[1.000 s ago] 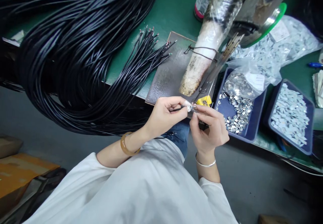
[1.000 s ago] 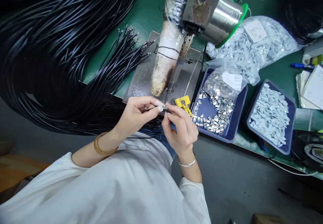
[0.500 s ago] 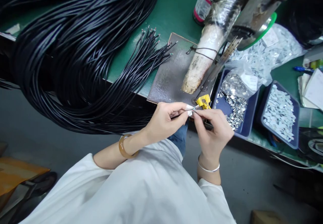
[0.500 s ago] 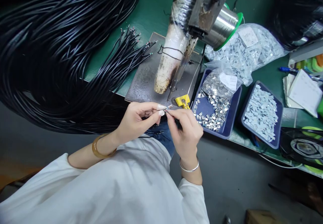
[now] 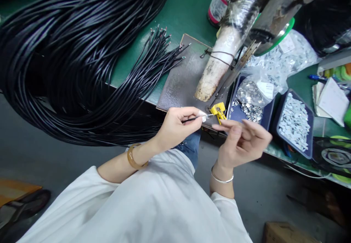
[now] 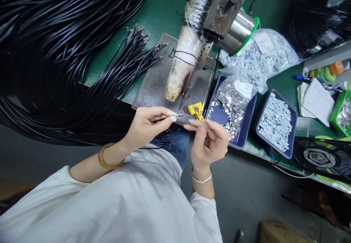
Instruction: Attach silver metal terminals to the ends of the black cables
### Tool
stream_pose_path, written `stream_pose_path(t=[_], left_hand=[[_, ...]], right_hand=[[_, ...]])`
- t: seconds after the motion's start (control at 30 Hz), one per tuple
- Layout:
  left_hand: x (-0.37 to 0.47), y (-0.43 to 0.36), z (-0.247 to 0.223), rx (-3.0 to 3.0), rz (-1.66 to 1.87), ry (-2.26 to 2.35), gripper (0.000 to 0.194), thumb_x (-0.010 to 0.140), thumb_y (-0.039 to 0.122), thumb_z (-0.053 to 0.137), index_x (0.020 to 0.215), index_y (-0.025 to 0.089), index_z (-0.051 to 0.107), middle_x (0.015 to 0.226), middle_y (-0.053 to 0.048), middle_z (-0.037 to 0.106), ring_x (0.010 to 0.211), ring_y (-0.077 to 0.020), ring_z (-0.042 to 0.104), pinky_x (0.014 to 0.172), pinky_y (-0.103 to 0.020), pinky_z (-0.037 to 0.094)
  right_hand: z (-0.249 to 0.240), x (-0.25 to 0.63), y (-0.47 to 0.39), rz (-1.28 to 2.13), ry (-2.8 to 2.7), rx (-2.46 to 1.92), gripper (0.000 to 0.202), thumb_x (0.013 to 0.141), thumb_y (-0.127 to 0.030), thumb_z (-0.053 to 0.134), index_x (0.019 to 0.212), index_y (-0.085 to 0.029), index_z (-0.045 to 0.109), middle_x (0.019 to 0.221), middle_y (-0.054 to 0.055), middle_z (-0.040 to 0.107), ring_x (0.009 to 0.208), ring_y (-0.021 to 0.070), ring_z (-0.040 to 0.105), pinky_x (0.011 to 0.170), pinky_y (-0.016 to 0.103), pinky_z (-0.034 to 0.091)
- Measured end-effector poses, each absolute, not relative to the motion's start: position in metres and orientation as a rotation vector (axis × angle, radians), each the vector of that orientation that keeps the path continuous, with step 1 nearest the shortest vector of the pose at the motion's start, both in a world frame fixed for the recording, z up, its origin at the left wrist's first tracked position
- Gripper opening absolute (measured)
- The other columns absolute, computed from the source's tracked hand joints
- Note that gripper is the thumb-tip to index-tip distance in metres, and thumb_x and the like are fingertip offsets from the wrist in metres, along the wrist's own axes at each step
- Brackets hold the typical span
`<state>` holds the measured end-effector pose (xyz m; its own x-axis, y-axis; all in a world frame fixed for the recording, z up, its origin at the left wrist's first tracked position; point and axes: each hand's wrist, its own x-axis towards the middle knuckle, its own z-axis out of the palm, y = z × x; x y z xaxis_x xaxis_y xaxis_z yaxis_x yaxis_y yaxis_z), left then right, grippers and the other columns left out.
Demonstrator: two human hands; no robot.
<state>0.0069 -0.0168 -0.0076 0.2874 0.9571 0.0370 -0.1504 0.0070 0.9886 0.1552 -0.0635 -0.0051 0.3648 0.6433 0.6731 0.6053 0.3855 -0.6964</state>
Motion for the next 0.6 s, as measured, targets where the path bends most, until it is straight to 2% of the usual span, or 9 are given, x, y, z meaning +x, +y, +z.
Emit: stream_pose_path(t=[0.07, 0.13, 0.43, 0.6], left_hand=[[0.008, -0.013, -0.005, 1.141, 1.034, 0.824, 0.012, 0.083, 0.02, 0.068, 0.082, 0.012, 0.076, 0.076, -0.004, 0.076, 0.067, -0.01, 0.067, 0.065, -0.017, 0.053], [0.009, -0.009, -0.004, 1.101, 1.027, 0.802, 0.01, 0.081, 0.021, 0.069, 0.08, 0.012, 0.076, 0.076, -0.003, 0.075, 0.069, -0.0102, 0.067, 0.068, -0.018, 0.054], [0.014, -0.004, -0.007, 1.128, 1.055, 0.894, 0.009, 0.08, 0.021, 0.07, 0.079, 0.013, 0.075, 0.062, 0.001, 0.063, 0.062, -0.0095, 0.062, 0.061, -0.018, 0.051], [0.012, -0.004, -0.007, 1.125, 1.054, 0.88, 0.009, 0.079, 0.021, 0.071, 0.082, 0.013, 0.076, 0.074, -0.003, 0.073, 0.069, -0.0114, 0.067, 0.066, -0.02, 0.055]], right_hand=[[-0.009, 0.154, -0.062, 0.052, -1.385, -1.326, 0.016, 0.089, -0.014, 0.066, 0.102, -0.022, 0.062, 0.091, 0.0, 0.076, 0.078, 0.0163, 0.076, 0.071, 0.032, 0.064], [-0.013, 0.153, -0.059, 0.074, -1.474, -1.354, 0.012, 0.086, -0.014, 0.069, 0.094, -0.022, 0.064, 0.095, 0.001, 0.076, 0.089, 0.0177, 0.076, 0.079, 0.035, 0.064], [-0.012, 0.151, -0.046, 0.073, -1.506, -1.321, 0.013, 0.085, -0.011, 0.07, 0.09, -0.022, 0.065, 0.097, 0.001, 0.074, 0.09, 0.016, 0.073, 0.076, 0.034, 0.063], [-0.008, 0.151, -0.048, 0.046, -1.53, -1.321, 0.015, 0.082, -0.01, 0.072, 0.088, -0.022, 0.066, 0.097, 0.002, 0.075, 0.09, 0.0163, 0.073, 0.075, 0.033, 0.064]])
